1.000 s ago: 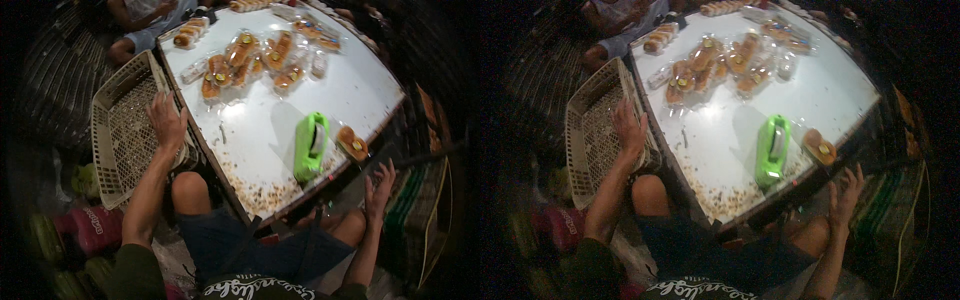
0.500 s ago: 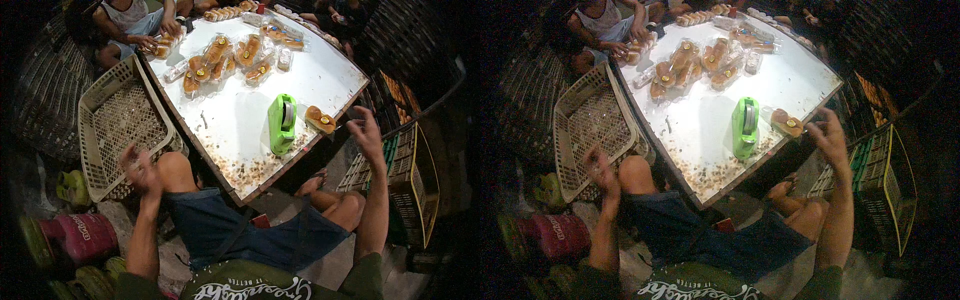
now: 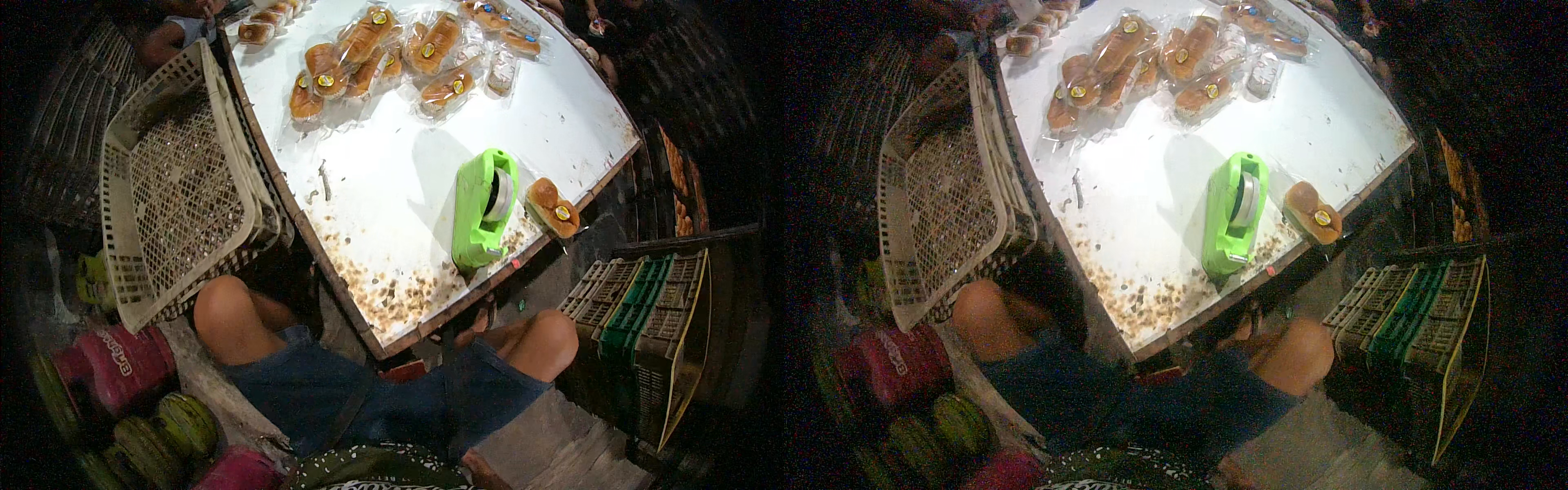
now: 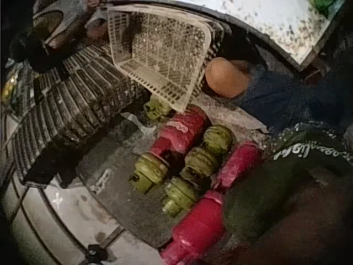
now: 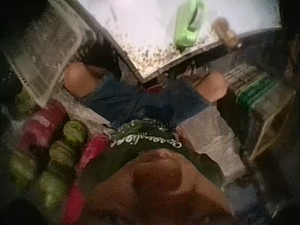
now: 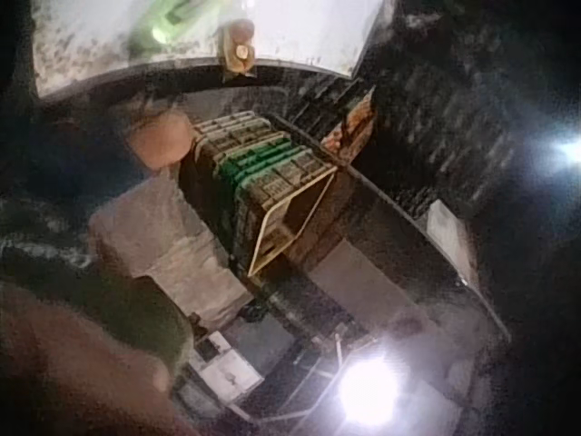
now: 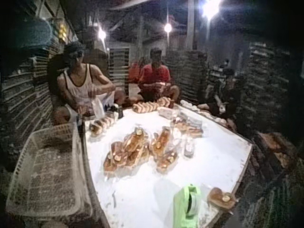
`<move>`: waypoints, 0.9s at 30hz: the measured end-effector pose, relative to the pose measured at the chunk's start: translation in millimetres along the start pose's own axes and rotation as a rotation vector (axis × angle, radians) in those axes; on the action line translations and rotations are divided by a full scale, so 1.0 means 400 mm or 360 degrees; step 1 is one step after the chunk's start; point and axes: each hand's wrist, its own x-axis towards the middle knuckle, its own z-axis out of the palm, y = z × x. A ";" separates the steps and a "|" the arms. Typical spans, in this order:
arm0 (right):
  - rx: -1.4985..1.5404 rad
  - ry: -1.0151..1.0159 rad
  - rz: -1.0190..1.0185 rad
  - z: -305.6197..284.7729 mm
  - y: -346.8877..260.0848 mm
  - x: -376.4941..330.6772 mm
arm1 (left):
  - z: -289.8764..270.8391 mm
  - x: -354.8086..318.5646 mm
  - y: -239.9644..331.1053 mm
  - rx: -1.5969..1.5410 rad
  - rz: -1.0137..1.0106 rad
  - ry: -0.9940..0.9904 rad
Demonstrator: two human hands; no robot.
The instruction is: The person sits at a table and packages individual bread rolls into clear plastic bags using a handheld sealing device. They place the sealed rolls into a plastic basket and continue the process with additional rolls.
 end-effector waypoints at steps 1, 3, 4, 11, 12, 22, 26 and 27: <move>0.0056 -0.0083 0.0050 0.052 -0.007 -0.035 | -0.006 -0.009 0.026 0.0008 -0.0003 -0.0003; 0.0132 -0.0143 0.0108 0.113 -0.036 -0.084 | -0.008 -0.001 0.086 0.0039 0.0009 -0.0022; 0.0161 -0.0154 0.0128 0.133 -0.055 -0.102 | -0.014 0.006 0.116 0.0057 0.0009 -0.0032; 0.0243 -0.0116 0.0218 0.126 -0.245 -0.098 | -0.036 0.056 0.321 0.0190 -0.0087 -0.0089; 0.0251 -0.0108 0.0214 0.113 -0.270 -0.100 | -0.042 0.052 0.346 0.0201 -0.0098 -0.0100; 0.0295 -0.0065 0.0083 0.058 -0.337 -0.095 | -0.047 0.043 0.465 0.0350 0.0094 -0.0245; 0.0188 -0.0027 0.0044 0.036 -0.244 -0.035 | -0.062 0.052 0.434 0.0488 0.0203 -0.0368; 0.0139 0.0003 0.0008 0.003 -0.214 -0.013 | -0.077 0.045 0.418 0.0556 0.0223 -0.0426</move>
